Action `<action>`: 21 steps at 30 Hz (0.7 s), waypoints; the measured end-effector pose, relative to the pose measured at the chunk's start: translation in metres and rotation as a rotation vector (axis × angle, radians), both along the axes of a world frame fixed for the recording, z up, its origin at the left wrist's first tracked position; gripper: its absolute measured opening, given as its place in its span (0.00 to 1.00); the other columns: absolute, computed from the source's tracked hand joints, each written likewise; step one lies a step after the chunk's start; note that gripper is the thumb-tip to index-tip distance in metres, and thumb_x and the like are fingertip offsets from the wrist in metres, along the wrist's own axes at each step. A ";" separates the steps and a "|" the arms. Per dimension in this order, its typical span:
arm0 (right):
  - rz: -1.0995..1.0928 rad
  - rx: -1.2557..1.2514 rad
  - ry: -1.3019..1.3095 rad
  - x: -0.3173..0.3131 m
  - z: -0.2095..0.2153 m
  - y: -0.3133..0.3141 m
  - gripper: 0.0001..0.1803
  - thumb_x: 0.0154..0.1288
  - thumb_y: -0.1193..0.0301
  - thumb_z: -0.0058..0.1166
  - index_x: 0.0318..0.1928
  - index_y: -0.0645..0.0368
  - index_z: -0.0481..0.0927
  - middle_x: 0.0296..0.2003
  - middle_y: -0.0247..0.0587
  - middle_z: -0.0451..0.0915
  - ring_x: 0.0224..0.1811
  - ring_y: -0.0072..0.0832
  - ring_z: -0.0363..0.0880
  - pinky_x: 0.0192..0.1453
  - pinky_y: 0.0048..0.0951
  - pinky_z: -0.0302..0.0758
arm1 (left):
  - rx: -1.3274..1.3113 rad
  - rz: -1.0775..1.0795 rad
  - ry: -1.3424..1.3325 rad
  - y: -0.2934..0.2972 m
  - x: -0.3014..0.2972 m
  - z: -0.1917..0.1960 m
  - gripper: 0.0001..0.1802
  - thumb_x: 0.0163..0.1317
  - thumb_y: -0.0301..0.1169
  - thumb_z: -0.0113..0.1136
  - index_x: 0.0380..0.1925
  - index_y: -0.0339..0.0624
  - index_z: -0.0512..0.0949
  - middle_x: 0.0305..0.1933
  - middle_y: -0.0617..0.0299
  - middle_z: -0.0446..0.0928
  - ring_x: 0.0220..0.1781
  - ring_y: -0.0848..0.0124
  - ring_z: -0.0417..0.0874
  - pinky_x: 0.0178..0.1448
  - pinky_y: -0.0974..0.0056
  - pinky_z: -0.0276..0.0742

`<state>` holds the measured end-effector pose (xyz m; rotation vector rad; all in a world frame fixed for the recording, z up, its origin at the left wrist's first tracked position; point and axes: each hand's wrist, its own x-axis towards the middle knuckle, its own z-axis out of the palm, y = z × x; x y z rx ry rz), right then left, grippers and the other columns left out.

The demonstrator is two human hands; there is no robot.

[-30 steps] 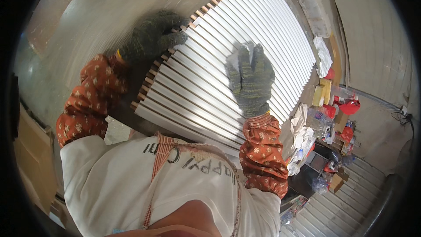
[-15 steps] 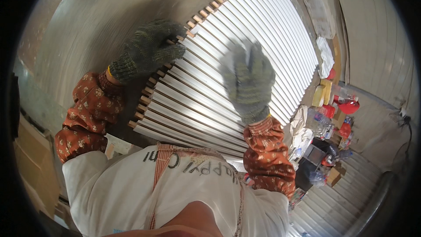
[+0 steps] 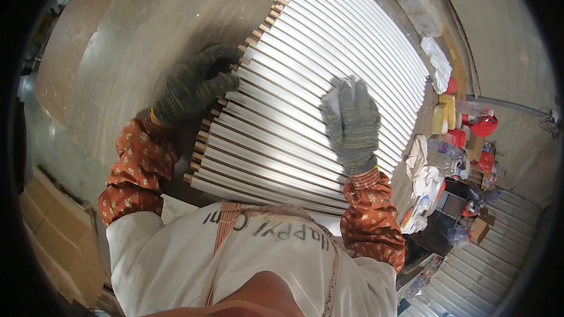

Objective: The person sands the surface of a wooden slat panel with a sanding block, wipes the dust off with a cloth, and then applies a white substance to the ends of the slats using a small tool.

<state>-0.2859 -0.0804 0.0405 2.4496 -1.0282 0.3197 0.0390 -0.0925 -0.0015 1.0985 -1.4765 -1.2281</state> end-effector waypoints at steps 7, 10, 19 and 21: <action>-0.090 0.052 0.132 -0.001 -0.010 -0.003 0.32 0.66 0.53 0.55 0.65 0.58 0.68 0.63 0.59 0.68 0.61 0.54 0.71 0.61 0.50 0.69 | -0.071 -0.039 0.052 -0.014 -0.009 -0.011 0.19 0.63 0.30 0.63 0.54 0.38 0.77 0.56 0.56 0.75 0.55 0.67 0.77 0.60 0.63 0.74; -0.022 0.022 0.138 0.008 -0.015 -0.009 0.34 0.67 0.51 0.53 0.68 0.52 0.64 0.64 0.58 0.65 0.60 0.53 0.70 0.62 0.50 0.66 | 0.028 -0.060 0.175 -0.015 -0.008 -0.004 0.19 0.63 0.30 0.63 0.53 0.37 0.78 0.56 0.55 0.76 0.55 0.67 0.78 0.59 0.64 0.75; -0.005 0.047 0.073 0.051 -0.017 -0.026 0.33 0.64 0.51 0.56 0.66 0.49 0.66 0.61 0.54 0.65 0.58 0.43 0.70 0.58 0.43 0.68 | 0.211 0.006 0.156 -0.014 -0.003 -0.005 0.15 0.62 0.29 0.63 0.48 0.37 0.81 0.44 0.59 0.83 0.44 0.72 0.81 0.53 0.66 0.77; -0.006 0.045 0.066 0.085 -0.009 -0.035 0.32 0.62 0.50 0.56 0.62 0.49 0.68 0.58 0.52 0.67 0.56 0.40 0.70 0.56 0.41 0.69 | 0.177 -0.003 0.120 -0.017 -0.006 -0.007 0.15 0.62 0.29 0.62 0.48 0.36 0.81 0.43 0.59 0.83 0.44 0.73 0.81 0.52 0.66 0.77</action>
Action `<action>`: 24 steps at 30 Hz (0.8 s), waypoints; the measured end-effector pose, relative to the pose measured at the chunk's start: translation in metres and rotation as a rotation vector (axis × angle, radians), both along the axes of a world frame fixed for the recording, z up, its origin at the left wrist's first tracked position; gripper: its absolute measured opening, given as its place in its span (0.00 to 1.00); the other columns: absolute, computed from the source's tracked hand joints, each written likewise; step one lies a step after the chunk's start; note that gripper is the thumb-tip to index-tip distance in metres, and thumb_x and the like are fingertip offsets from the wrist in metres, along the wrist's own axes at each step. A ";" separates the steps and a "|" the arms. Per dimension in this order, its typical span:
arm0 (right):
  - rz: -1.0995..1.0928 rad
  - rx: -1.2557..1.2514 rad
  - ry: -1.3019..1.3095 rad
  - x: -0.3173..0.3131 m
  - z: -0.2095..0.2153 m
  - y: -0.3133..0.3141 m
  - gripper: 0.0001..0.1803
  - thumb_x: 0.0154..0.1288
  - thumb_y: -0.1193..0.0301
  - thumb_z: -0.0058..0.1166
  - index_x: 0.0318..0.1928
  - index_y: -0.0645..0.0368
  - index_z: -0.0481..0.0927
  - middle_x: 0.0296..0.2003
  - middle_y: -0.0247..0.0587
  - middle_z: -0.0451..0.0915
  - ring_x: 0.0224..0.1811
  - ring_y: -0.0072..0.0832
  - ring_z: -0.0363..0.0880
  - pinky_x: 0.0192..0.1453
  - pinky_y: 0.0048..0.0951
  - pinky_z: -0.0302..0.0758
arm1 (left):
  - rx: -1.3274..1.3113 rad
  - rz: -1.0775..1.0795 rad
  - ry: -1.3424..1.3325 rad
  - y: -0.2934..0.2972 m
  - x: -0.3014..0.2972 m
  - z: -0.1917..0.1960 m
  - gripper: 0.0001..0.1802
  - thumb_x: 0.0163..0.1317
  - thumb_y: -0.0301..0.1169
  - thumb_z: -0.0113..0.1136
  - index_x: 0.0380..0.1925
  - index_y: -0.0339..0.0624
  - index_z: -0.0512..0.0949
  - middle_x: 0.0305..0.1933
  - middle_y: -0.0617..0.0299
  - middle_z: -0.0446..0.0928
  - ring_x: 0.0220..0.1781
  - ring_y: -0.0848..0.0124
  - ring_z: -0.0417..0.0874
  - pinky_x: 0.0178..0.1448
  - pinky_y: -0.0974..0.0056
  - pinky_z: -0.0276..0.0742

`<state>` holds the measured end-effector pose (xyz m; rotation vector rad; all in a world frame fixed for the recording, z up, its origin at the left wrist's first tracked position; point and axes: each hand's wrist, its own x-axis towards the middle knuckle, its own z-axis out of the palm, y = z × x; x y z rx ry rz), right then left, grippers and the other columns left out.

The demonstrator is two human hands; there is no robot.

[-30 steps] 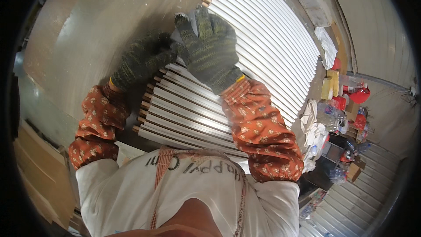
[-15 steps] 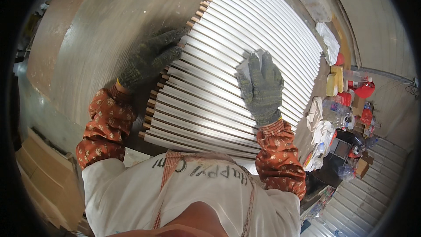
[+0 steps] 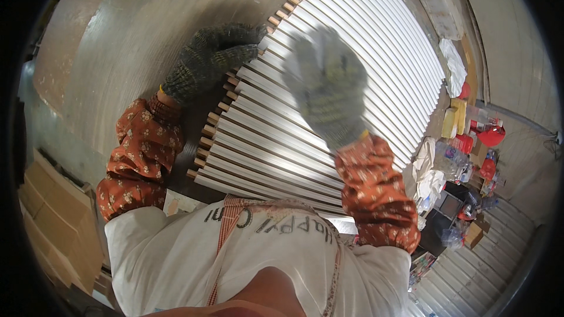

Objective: The person sands the surface of a wooden slat panel with a sanding block, wipes the dust off with a cloth, and then applies a white substance to the ends of the slats using a small tool.

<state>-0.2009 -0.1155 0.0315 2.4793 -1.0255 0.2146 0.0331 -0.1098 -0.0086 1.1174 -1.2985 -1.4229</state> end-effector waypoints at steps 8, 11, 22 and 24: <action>0.016 0.229 -0.243 0.045 0.002 -0.021 0.32 0.60 0.50 0.55 0.61 0.52 0.71 0.55 0.45 0.70 0.57 0.42 0.68 0.59 0.49 0.65 | 0.007 -0.029 0.092 -0.008 -0.002 -0.007 0.19 0.64 0.24 0.55 0.55 0.32 0.72 0.50 0.56 0.78 0.53 0.70 0.77 0.57 0.65 0.74; 0.073 0.130 -0.384 0.042 0.004 -0.023 0.29 0.58 0.53 0.55 0.56 0.56 0.75 0.52 0.47 0.74 0.57 0.44 0.68 0.58 0.49 0.65 | -0.018 0.012 0.104 -0.007 -0.004 -0.002 0.20 0.67 0.25 0.53 0.58 0.36 0.70 0.56 0.54 0.75 0.57 0.67 0.76 0.60 0.62 0.73; -0.435 0.185 -0.180 -0.039 0.005 0.020 0.18 0.58 0.63 0.57 0.48 0.53 0.76 0.47 0.38 0.73 0.51 0.34 0.71 0.48 0.34 0.75 | -0.229 0.047 -0.270 -0.010 -0.027 0.009 0.17 0.66 0.20 0.55 0.55 0.37 0.73 0.55 0.58 0.76 0.55 0.70 0.76 0.60 0.64 0.73; -0.515 0.048 -0.064 -0.108 0.008 0.033 0.14 0.57 0.70 0.58 0.45 0.52 0.76 0.44 0.34 0.71 0.48 0.29 0.72 0.45 0.28 0.78 | -0.238 0.078 -0.326 -0.006 -0.027 0.009 0.15 0.65 0.22 0.56 0.52 0.36 0.75 0.51 0.60 0.77 0.50 0.72 0.76 0.56 0.65 0.72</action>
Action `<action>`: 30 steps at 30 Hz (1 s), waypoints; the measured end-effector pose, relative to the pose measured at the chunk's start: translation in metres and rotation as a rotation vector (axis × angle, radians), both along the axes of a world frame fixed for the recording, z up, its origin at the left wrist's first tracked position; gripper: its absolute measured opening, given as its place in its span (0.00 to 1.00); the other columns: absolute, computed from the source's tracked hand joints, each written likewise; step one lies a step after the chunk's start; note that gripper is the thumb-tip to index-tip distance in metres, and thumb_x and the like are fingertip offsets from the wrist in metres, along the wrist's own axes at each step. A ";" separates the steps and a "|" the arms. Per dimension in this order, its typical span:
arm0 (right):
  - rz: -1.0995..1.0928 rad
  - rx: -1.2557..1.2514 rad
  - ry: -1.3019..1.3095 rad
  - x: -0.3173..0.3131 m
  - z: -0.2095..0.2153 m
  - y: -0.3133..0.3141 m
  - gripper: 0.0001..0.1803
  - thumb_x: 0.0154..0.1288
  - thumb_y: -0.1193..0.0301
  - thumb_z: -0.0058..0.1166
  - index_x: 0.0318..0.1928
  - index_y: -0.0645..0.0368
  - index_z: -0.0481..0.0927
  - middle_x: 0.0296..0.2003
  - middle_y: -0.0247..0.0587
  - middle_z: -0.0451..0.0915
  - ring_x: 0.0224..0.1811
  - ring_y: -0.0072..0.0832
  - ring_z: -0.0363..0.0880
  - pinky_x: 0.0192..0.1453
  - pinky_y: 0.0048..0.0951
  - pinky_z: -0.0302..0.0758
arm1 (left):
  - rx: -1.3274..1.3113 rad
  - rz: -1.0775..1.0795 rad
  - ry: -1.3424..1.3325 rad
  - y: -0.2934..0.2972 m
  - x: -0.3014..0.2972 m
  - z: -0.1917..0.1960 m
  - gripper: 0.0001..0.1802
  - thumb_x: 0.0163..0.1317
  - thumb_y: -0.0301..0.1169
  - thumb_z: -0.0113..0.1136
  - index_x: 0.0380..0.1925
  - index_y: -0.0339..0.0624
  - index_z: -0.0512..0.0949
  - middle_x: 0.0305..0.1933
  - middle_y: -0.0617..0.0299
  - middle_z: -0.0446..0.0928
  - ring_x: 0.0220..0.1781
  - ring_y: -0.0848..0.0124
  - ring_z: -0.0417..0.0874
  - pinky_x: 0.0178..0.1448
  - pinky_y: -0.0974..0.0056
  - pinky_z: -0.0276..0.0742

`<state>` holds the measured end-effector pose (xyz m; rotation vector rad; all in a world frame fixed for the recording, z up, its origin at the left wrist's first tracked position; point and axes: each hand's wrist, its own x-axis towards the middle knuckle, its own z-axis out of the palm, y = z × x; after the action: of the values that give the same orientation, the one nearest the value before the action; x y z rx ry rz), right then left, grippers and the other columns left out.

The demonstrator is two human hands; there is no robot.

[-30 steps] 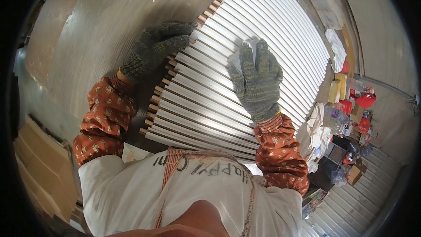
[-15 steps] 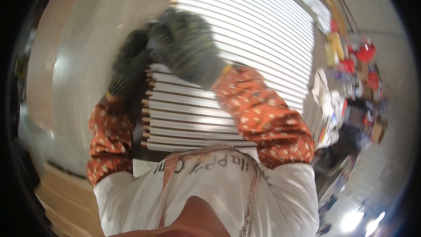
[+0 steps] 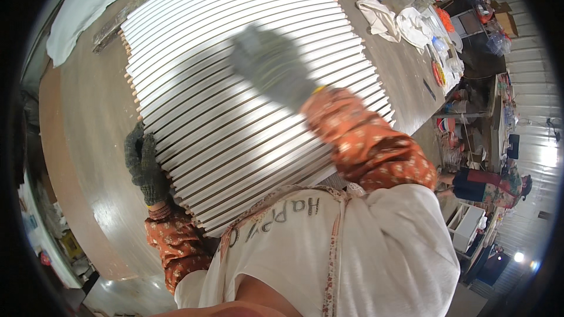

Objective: The person sands the surface of a wooden slat panel with a sanding block, wipes the dust off with a cloth, and then applies a white substance to the ends of the slats using a small tool.

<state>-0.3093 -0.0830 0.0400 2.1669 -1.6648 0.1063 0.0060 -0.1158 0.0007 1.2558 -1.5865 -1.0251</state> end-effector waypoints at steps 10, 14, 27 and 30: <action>-0.804 0.203 -0.194 -0.078 0.000 0.020 0.38 0.71 0.40 0.20 0.73 0.47 0.54 0.70 0.54 0.58 0.72 0.47 0.59 0.75 0.49 0.51 | 0.059 0.014 0.013 0.001 -0.004 0.005 0.15 0.63 0.24 0.60 0.50 0.38 0.77 0.50 0.61 0.77 0.46 0.75 0.75 0.51 0.67 0.73; -0.795 0.037 -0.174 -0.091 -0.015 0.027 0.32 0.72 0.45 0.29 0.69 0.46 0.62 0.67 0.54 0.64 0.69 0.46 0.64 0.68 0.54 0.62 | -0.209 0.027 -0.134 -0.007 -0.005 0.012 0.19 0.62 0.27 0.63 0.54 0.38 0.75 0.54 0.57 0.76 0.53 0.71 0.76 0.54 0.64 0.76; 0.123 -0.259 -0.393 0.059 -0.007 0.002 0.04 0.58 0.70 0.58 0.30 0.54 0.76 0.32 0.35 0.73 0.36 0.27 0.73 0.38 0.27 0.78 | -0.263 -0.330 -0.463 -0.037 -0.034 0.011 0.27 0.72 0.40 0.47 0.68 0.45 0.65 0.72 0.64 0.63 0.79 0.63 0.47 0.77 0.61 0.45; 0.128 -0.358 -0.302 0.020 -0.016 0.008 0.06 0.59 0.71 0.56 0.38 0.55 0.76 0.38 0.38 0.74 0.44 0.32 0.76 0.43 0.32 0.80 | -0.232 -0.343 -0.430 -0.037 -0.033 0.012 0.27 0.72 0.40 0.48 0.68 0.45 0.65 0.73 0.64 0.62 0.79 0.63 0.46 0.77 0.62 0.46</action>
<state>-0.2895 -0.0747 0.0242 2.0487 -1.5121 0.7416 -0.0273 -0.1525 0.0128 1.1140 -2.2423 -0.7711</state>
